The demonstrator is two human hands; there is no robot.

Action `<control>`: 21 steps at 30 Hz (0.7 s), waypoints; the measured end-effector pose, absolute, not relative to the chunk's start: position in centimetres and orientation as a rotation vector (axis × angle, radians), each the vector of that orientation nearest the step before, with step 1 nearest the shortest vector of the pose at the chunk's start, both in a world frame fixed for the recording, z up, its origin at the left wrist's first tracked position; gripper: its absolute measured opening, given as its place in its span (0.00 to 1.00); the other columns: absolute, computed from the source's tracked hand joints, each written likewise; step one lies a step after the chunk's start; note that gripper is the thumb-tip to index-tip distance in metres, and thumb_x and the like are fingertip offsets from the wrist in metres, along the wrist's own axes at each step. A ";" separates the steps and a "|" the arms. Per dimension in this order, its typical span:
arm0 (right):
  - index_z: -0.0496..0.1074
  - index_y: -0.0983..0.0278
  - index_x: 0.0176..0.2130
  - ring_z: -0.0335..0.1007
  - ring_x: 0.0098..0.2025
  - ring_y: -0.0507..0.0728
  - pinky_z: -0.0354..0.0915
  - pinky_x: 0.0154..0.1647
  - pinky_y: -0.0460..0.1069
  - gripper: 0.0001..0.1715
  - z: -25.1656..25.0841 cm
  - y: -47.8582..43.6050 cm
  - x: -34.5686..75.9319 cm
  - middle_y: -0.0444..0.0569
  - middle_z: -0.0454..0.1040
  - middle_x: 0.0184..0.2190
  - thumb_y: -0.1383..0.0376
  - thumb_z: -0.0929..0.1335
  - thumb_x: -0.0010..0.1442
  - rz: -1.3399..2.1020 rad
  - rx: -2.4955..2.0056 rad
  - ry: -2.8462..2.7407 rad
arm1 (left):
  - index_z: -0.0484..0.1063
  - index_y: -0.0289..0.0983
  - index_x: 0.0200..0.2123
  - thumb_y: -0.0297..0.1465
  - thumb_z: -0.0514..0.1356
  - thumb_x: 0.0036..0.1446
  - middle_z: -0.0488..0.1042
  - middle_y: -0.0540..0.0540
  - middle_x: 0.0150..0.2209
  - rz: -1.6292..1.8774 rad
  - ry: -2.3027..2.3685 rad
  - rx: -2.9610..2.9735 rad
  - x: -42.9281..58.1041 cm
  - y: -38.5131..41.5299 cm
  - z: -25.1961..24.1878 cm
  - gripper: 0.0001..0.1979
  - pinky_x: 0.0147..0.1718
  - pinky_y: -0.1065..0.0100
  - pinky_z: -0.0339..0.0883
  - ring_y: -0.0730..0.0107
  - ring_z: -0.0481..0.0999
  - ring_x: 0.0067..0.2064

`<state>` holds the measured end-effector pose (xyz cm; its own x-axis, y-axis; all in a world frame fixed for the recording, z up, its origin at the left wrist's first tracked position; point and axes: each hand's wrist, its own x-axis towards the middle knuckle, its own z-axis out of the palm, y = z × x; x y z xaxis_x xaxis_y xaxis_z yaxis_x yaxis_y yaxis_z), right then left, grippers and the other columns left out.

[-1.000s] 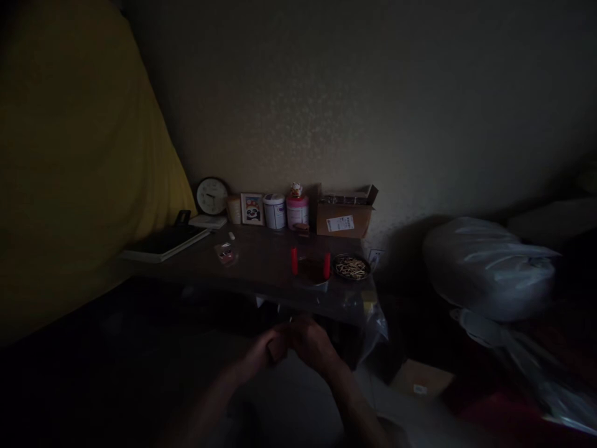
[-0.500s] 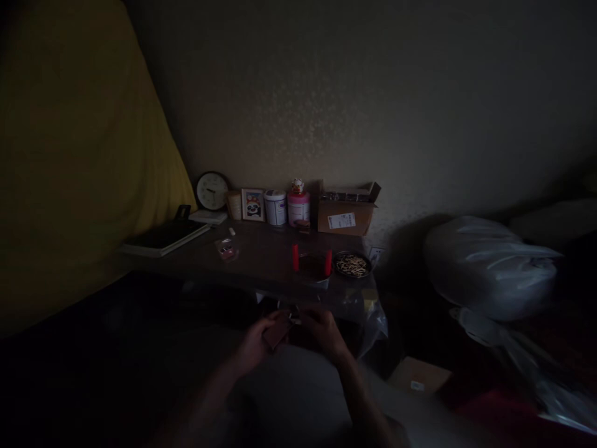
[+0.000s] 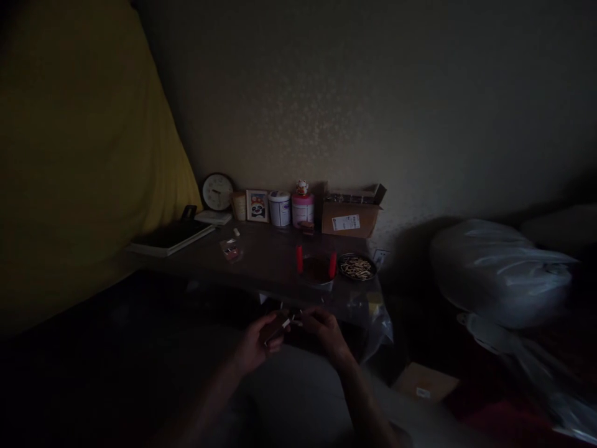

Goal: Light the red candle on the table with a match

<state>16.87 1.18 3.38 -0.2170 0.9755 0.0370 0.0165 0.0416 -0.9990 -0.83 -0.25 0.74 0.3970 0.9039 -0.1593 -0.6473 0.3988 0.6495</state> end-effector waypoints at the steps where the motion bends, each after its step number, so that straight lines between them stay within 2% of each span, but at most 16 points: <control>1: 0.70 0.67 0.26 0.57 0.24 0.48 0.54 0.25 0.43 0.15 3.4 1.2 16.8 0.40 0.63 0.19 0.56 0.69 0.48 1.320 -1.090 -1.408 | 0.68 0.35 0.41 0.34 0.54 0.54 0.72 0.44 0.30 1.038 0.530 0.539 -0.9 -0.2 0.7 0.13 0.17 0.75 0.47 0.82 0.59 0.18; 8: 0.72 0.66 0.29 0.64 0.27 0.52 0.59 0.28 0.45 0.18 2.9 1.2 16.6 0.45 0.70 0.24 0.53 0.69 0.49 1.281 -1.095 -1.437 | 0.69 0.34 0.44 0.34 0.55 0.52 0.73 0.42 0.33 1.130 0.695 0.674 -0.5 -0.3 0.0 0.16 0.18 0.75 0.50 0.76 0.66 0.24; 12: 0.72 0.66 0.29 0.68 0.31 0.55 0.63 0.33 0.47 0.17 3.2 0.9 16.2 0.47 0.73 0.27 0.54 0.69 0.49 1.253 -1.092 -1.503 | 0.70 0.35 0.41 0.35 0.56 0.51 0.74 0.44 0.33 1.197 0.770 0.731 -0.4 -0.1 -0.6 0.15 0.19 0.75 0.51 0.73 0.69 0.28; 15: 0.72 0.67 0.30 0.69 0.34 0.57 0.63 0.36 0.48 0.17 3.4 0.6 15.7 0.49 0.74 0.29 0.55 0.68 0.51 1.183 -1.107 -1.580 | 0.71 0.36 0.38 0.35 0.57 0.49 0.74 0.46 0.32 1.238 0.796 0.713 -0.3 0.3 -1.1 0.13 0.19 0.75 0.51 0.73 0.69 0.28; 21: 0.71 0.66 0.32 0.70 0.34 0.57 0.65 0.34 0.47 0.17 2.3 0.1 14.8 0.50 0.73 0.31 0.54 0.65 0.55 1.051 -1.145 -1.684 | 0.71 0.35 0.35 0.37 0.57 0.47 0.73 0.46 0.31 1.275 0.821 0.746 -0.2 0.7 -1.2 0.14 0.18 0.74 0.51 0.72 0.67 0.26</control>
